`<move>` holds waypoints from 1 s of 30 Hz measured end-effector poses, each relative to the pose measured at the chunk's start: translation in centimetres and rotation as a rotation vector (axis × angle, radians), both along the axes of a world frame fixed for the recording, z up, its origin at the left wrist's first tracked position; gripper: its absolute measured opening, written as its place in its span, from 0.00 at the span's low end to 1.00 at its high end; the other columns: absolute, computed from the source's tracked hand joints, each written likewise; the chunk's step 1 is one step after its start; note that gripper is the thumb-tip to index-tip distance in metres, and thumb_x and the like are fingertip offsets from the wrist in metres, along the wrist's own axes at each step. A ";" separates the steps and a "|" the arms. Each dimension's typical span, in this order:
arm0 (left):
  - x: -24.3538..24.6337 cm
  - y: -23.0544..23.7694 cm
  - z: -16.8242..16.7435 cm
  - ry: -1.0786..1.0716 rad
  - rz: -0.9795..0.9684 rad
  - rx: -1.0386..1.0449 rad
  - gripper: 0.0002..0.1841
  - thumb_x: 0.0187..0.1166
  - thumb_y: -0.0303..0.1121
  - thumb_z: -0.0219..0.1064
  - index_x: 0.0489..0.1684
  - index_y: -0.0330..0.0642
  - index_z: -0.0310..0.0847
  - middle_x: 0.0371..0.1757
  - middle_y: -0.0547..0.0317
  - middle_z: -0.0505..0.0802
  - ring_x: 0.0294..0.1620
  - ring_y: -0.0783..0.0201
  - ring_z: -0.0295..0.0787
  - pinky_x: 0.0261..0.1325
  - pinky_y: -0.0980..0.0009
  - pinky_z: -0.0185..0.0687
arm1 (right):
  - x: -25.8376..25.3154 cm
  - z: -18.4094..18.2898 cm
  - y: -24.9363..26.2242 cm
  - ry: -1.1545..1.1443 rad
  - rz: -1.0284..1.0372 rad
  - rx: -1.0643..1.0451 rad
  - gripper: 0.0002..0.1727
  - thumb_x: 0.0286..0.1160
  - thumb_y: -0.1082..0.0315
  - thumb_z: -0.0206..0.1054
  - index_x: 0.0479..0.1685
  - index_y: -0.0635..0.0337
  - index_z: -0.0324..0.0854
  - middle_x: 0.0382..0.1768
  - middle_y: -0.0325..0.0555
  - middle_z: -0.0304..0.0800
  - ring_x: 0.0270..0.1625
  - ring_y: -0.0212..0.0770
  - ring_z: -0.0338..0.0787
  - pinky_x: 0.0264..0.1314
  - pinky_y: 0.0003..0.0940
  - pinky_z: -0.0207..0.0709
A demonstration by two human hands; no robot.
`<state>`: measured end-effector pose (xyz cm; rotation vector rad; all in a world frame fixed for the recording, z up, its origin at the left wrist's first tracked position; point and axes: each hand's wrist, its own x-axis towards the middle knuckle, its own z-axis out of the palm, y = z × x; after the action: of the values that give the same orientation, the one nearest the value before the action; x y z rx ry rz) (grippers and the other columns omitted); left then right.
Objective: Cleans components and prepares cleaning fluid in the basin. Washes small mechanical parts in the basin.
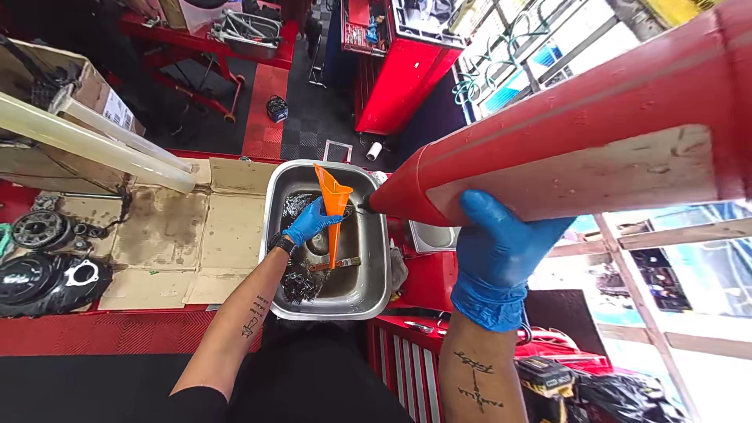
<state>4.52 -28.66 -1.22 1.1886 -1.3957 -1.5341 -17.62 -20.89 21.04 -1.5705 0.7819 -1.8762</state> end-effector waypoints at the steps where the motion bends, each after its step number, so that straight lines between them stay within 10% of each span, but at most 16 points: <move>1: 0.0 0.1 0.2 0.064 -0.011 0.027 0.35 0.73 0.32 0.78 0.78 0.29 0.67 0.65 0.43 0.89 0.64 0.62 0.90 0.70 0.66 0.85 | 0.1 0.0 0.0 0.001 -0.009 -0.005 0.45 0.46 0.73 0.89 0.69 0.59 0.67 0.57 0.46 0.89 0.62 0.47 0.91 0.65 0.51 0.88; 12: 1.3 0.4 1.9 0.271 -0.045 -0.016 0.29 0.68 0.19 0.75 0.71 0.32 0.72 0.60 0.50 0.91 0.59 0.64 0.90 0.66 0.66 0.86 | 0.5 -0.9 0.4 -0.076 -0.002 -0.007 0.40 0.50 0.77 0.85 0.67 0.61 0.65 0.57 0.49 0.88 0.62 0.49 0.91 0.66 0.53 0.88; 21: 3.1 -0.6 10.1 0.322 -0.126 -0.159 0.28 0.71 0.21 0.72 0.72 0.30 0.68 0.63 0.44 0.90 0.65 0.53 0.89 0.69 0.57 0.87 | -0.9 -3.6 2.4 -0.201 -0.071 0.077 0.43 0.50 0.76 0.86 0.69 0.61 0.64 0.58 0.49 0.88 0.62 0.47 0.90 0.67 0.51 0.88; 30: 4.4 0.0 21.1 0.261 -0.157 -0.464 0.30 0.69 0.20 0.75 0.71 0.35 0.66 0.65 0.47 0.90 0.68 0.49 0.88 0.73 0.52 0.85 | -4.1 -14.0 1.9 -0.935 -0.150 0.441 0.26 0.88 0.49 0.58 0.80 0.48 0.68 0.69 0.50 0.83 0.70 0.51 0.85 0.68 0.58 0.82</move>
<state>8.91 -28.66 19.90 0.5901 -1.5786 -1.3107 -21.72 -19.01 7.02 -0.2845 0.7833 -2.0482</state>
